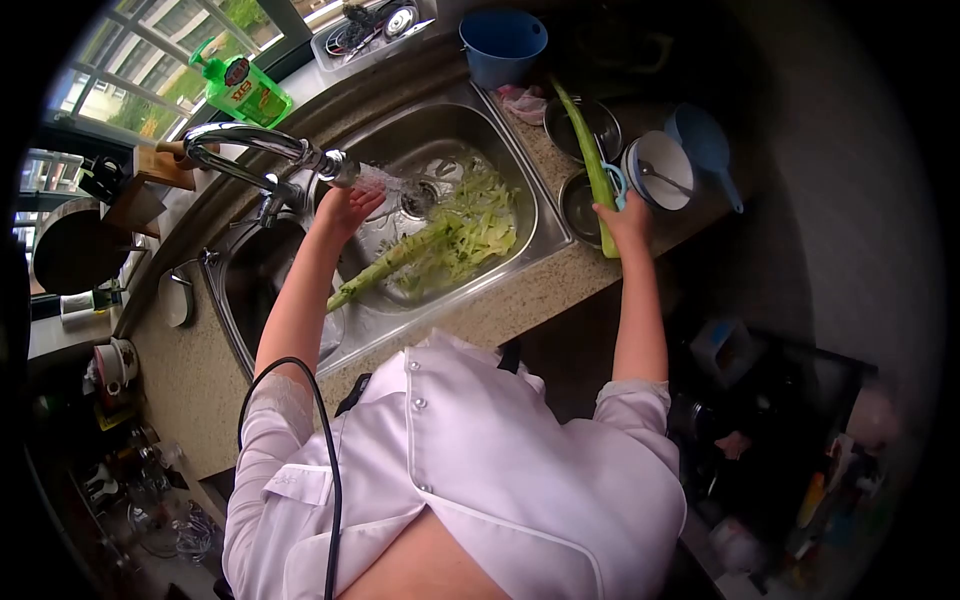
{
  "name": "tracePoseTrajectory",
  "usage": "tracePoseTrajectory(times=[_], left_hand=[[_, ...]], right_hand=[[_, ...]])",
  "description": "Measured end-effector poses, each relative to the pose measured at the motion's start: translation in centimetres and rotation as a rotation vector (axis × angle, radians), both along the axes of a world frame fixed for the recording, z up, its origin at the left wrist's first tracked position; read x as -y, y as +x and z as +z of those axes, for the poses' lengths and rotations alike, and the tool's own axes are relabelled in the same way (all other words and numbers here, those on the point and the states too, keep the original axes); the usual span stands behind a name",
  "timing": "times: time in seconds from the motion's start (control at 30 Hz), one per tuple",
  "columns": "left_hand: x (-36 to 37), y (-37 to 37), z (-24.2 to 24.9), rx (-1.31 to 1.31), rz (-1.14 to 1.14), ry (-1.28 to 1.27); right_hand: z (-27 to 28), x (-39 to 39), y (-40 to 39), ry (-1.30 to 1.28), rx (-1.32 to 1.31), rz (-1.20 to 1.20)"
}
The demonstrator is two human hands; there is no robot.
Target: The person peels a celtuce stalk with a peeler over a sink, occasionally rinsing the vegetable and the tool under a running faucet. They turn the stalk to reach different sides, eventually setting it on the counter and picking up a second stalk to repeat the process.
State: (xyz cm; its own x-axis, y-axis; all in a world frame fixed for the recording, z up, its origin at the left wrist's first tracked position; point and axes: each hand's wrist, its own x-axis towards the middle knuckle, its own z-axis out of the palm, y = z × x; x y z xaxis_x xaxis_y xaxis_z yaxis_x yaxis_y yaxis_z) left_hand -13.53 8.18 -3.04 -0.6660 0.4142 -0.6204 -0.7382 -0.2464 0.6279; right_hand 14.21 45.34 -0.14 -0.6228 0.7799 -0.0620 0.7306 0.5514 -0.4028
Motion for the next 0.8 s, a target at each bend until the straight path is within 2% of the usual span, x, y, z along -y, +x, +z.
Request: tracePoseTrajectory(times=[0.03, 0.1, 0.17, 0.23, 0.27, 0.3, 0.37, 0.43, 0.47, 0.5, 0.57, 0.7, 0.77, 0.8], left_hand=[[0.0, -0.1, 0.0, 0.003, 0.021, 0.009], [0.4, -0.4, -0.6, -0.025, 0.002, 0.036], [0.8, -0.4, -1.4, -0.051, 0.006, -0.035], [2.0, 0.3, -2.9, -0.294, -0.19, -0.211], [2.6, 0.4, -3.9, -0.461, -0.326, -0.377], [2.9, 1.1, -5.7, -0.625, -0.334, -0.508], [4.2, 2.4, -7.0, -0.841, -0.679, -0.914], [4.9, 4.6, -8.0, -0.898, -0.885, -1.16], [5.0, 5.5, -7.9, -0.817, -1.033, -1.234], [4.9, 6.1, -7.5, -0.735, -1.117, -1.271], [5.7, 6.2, -9.9, -0.597, -1.185, -1.21], [6.6, 6.4, -9.6, -0.571, -1.134, -1.105], [6.1, 6.9, -6.7, -0.814, -1.101, -1.209], [6.0, 7.2, -5.8, -0.813, -1.101, -1.209]], right_hand=[[1.1, 1.0, -0.1, 0.009, 0.006, 0.0], [0.8, 1.8, 0.0, 0.233, -0.11, 0.025], [3.0, 4.1, -0.5, 0.255, -0.115, 0.001], [3.2, 5.8, -1.0, 0.238, -0.187, 0.04], [3.4, 7.1, -1.6, 0.166, -0.288, 0.098], [3.4, 8.2, -2.2, 0.095, -0.389, 0.152], [0.8, 9.3, -3.2, -0.057, -0.393, 0.255], [-0.1, 11.6, -4.3, -0.123, -0.368, 0.333], [-0.3, 12.9, -4.8, -0.193, -0.315, 0.348], [-0.7, 14.1, -5.1, -0.264, -0.261, 0.362], [-3.1, 15.8, -5.6, -0.339, -0.254, 0.441], [-5.4, 18.5, -6.5, -0.457, -0.179, 0.47], [-6.7, 18.7, -7.0, -0.514, -0.15, 0.458], [-7.5, 18.7, -7.0, -0.546, -0.162, 0.452]])
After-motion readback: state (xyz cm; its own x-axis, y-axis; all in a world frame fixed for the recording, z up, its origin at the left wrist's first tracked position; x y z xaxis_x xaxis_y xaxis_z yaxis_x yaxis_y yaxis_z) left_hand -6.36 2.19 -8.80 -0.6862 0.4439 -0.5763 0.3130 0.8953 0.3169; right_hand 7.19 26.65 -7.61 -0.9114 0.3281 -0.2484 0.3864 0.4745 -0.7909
